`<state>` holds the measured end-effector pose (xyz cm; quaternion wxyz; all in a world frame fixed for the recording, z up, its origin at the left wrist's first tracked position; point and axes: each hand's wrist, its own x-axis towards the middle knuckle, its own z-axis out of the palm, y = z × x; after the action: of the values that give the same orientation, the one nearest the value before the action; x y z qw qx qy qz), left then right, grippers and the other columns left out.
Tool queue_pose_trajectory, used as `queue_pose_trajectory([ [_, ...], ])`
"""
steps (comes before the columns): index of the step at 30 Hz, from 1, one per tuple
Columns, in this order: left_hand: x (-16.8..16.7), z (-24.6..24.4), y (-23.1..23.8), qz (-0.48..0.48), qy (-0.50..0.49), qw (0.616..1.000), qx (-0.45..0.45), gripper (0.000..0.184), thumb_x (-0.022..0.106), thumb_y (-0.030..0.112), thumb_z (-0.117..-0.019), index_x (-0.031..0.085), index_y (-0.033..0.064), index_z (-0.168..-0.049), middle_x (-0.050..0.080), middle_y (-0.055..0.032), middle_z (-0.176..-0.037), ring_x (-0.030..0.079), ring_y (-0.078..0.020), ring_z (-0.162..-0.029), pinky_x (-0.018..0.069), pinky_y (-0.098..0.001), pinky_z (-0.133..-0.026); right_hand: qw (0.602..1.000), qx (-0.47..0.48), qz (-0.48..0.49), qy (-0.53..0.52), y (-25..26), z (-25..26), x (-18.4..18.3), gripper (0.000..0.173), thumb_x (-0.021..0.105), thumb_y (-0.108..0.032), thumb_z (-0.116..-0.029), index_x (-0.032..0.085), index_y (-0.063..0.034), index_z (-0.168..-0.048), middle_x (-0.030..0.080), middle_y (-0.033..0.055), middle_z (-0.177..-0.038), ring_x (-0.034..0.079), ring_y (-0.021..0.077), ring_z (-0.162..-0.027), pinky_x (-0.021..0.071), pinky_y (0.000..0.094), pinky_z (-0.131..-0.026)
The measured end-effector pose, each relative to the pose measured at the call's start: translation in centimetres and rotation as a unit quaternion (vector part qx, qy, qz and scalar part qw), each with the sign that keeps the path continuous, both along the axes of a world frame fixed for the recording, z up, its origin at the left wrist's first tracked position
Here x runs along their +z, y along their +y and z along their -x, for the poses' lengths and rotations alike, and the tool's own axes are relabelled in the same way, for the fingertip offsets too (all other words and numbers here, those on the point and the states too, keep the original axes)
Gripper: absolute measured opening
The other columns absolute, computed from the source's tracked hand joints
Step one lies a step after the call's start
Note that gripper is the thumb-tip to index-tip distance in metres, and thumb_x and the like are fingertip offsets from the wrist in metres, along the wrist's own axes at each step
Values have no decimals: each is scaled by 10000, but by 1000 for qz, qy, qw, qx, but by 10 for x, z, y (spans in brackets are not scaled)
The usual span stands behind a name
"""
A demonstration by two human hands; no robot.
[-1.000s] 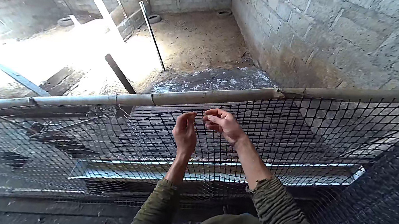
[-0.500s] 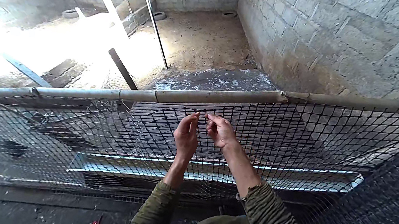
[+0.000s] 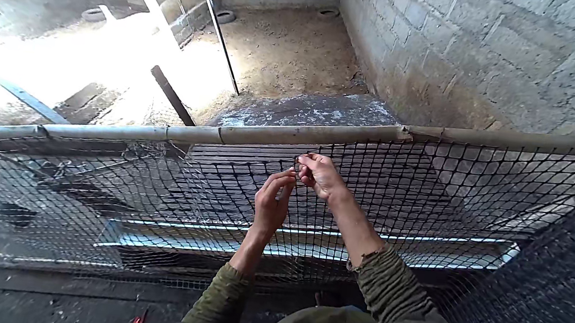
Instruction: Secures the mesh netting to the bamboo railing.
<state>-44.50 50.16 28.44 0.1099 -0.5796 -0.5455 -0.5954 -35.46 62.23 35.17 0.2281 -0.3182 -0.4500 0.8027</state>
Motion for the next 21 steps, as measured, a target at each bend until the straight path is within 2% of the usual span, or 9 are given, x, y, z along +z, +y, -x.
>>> queue_pose_trajectory([
  [3,2,0,9,3,-30,1000,-3,119,629,27,-982,722,-44,-1003,725,-176,-1138,688,-205,-1158,572,-322,-986,1000,13,-21,2,-3,-9,9,149,562,-55,-1045,598,39,-1156,657,80,-832,665,115,-686,580,235,-651],
  [6,-2,-2,14,6,-46,999,-6,125,625,28,-983,720,-50,-1009,717,-193,-1170,685,-211,-1167,574,-325,-984,999,-33,-20,8,-6,-15,11,257,578,-42,-1038,463,14,-1260,662,112,-855,674,135,-665,572,238,-618],
  [9,-5,-3,17,-13,-43,999,-5,127,610,10,-984,716,-57,-1001,740,-197,-1143,682,-273,-1202,549,-387,-1047,999,-27,16,18,-6,-23,14,230,569,-36,-1036,460,-14,-1237,678,116,-885,661,118,-635,552,211,-577],
  [11,-7,-3,17,-26,-46,999,-4,127,596,4,-990,709,-55,-998,746,-188,-1124,685,-277,-1198,545,-402,-1057,999,-16,41,27,-5,-27,14,216,542,-29,-1043,494,6,-1251,693,116,-887,662,108,-635,546,201,-571],
  [13,-5,-4,16,-33,-69,997,-4,142,573,0,-1000,696,-69,-1016,745,-189,-1120,694,-256,-1178,558,-389,-1034,999,-8,44,20,-4,-28,11,181,530,-25,-1045,539,37,-1215,699,105,-834,650,89,-603,533,184,-546],
  [16,1,-5,11,-40,-122,992,5,158,553,19,-1023,685,-55,-1069,746,-135,-1126,698,-190,-1155,569,-364,-1013,1000,8,15,-6,-3,-24,7,163,525,-33,-1051,609,60,-1156,687,76,-780,604,58,-559,495,163,-520],
  [18,4,-1,8,-50,-150,987,11,130,554,28,-1029,668,-13,-1075,749,-94,-1118,706,-184,-1139,578,-388,-1008,1000,10,-15,-22,-3,-18,8,170,532,-38,-1053,633,68,-1138,683,70,-762,598,58,-553,492,165,-518],
  [21,3,3,1,-49,-156,986,16,114,560,31,-1029,661,5,-1076,751,-83,-1120,712,-184,-1125,582,-391,-1001,997,2,-64,-40,-3,-12,10,169,539,-42,-1055,645,73,-1118,675,67,-735,596,62,-546,496,176,-523],
])
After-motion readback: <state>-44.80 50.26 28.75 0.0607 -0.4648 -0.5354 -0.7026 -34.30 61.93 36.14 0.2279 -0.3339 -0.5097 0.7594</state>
